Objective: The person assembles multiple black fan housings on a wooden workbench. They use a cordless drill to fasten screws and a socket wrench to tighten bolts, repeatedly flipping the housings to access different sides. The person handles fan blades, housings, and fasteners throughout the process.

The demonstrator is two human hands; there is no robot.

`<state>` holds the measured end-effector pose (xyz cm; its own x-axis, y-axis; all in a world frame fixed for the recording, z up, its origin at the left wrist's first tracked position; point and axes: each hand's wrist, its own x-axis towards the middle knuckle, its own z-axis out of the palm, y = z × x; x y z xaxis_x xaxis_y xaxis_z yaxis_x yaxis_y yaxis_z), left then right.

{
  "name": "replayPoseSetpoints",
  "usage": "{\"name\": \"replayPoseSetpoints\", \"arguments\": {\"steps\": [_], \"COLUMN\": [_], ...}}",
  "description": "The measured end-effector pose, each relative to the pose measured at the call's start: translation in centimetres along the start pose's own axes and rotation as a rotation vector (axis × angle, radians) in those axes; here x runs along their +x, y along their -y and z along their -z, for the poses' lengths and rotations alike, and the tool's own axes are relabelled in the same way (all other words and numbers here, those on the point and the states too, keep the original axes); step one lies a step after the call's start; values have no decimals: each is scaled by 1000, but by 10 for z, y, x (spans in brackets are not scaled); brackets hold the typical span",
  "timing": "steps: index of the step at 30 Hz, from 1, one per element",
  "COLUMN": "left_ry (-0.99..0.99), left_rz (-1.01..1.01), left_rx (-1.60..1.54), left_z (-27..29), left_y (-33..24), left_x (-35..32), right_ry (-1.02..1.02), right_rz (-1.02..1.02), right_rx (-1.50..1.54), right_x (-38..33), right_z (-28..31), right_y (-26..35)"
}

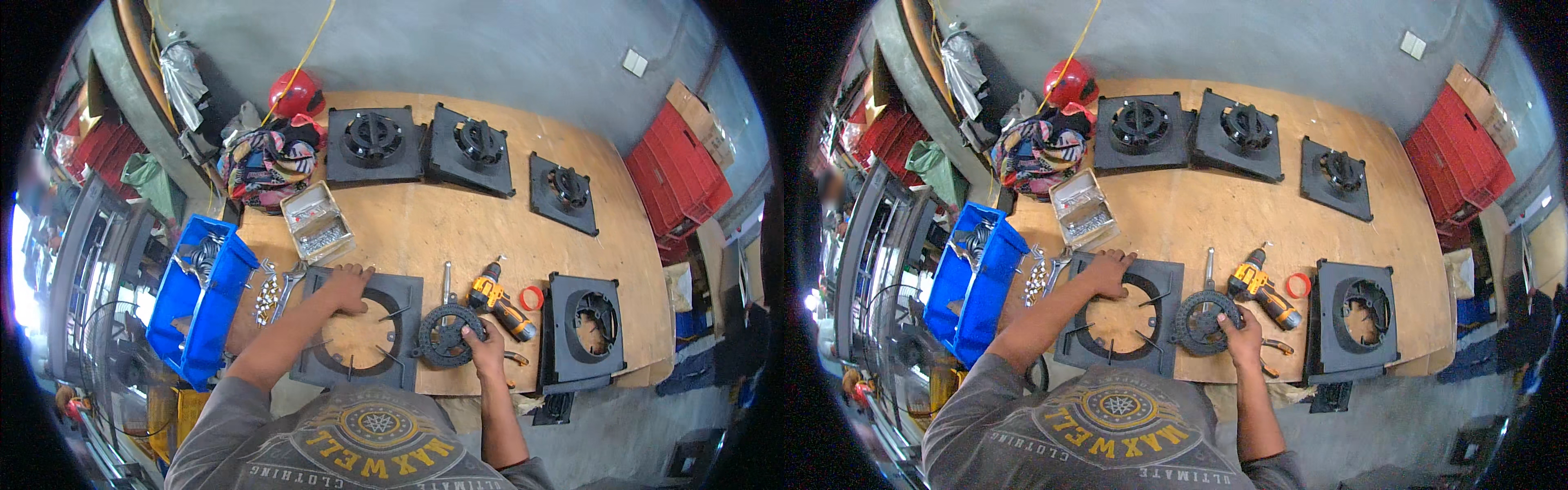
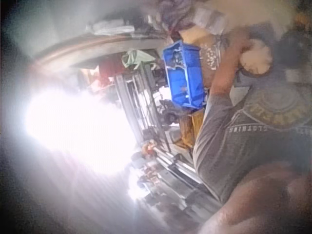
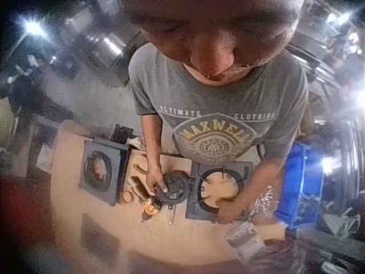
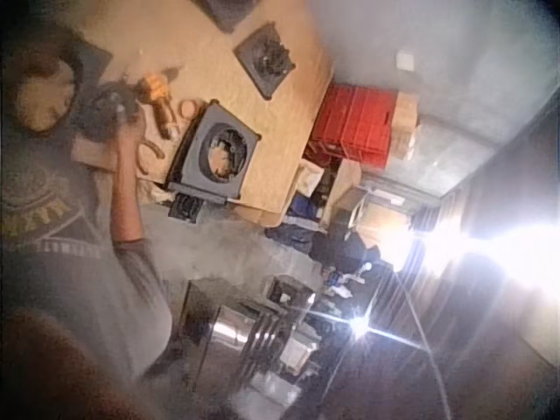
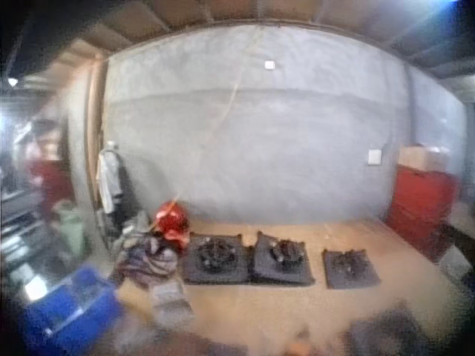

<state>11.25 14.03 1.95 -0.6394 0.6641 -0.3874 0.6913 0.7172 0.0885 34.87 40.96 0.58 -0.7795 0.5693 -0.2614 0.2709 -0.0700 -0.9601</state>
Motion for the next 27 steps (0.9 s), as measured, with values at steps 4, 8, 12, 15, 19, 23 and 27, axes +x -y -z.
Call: {"name": "replayPoseSetpoints", "arguments": {"steps": [4,8,12,15,19,23,27], "left_ry": [-54,-281,-555,-571,-581,-495,-424], "left_rz": [4,42,45,60,67,25,11], "left_rx": [19,13,41,24,-82,-123,-161], "left_z": [11,26,41,51,66,80,87], "left_y": [-11,-12,-18,-27,-30,-23,-20], "left_x": [-9,-45,-87,-98,-106,-126,-133], "right_ry": [6,-98,-105,81,539,922,1106], "right_rz": [73,189,232,287,164,219,87], "right_rx": [42,-66,-201,-334,-200,-144,-62], "right_x": [23,50,85,108,118,114,112], "right_z": [-2,8,-3,-42,-118,-160,-172], "right_y": [2,8,13,13,2,-16,-23]}}
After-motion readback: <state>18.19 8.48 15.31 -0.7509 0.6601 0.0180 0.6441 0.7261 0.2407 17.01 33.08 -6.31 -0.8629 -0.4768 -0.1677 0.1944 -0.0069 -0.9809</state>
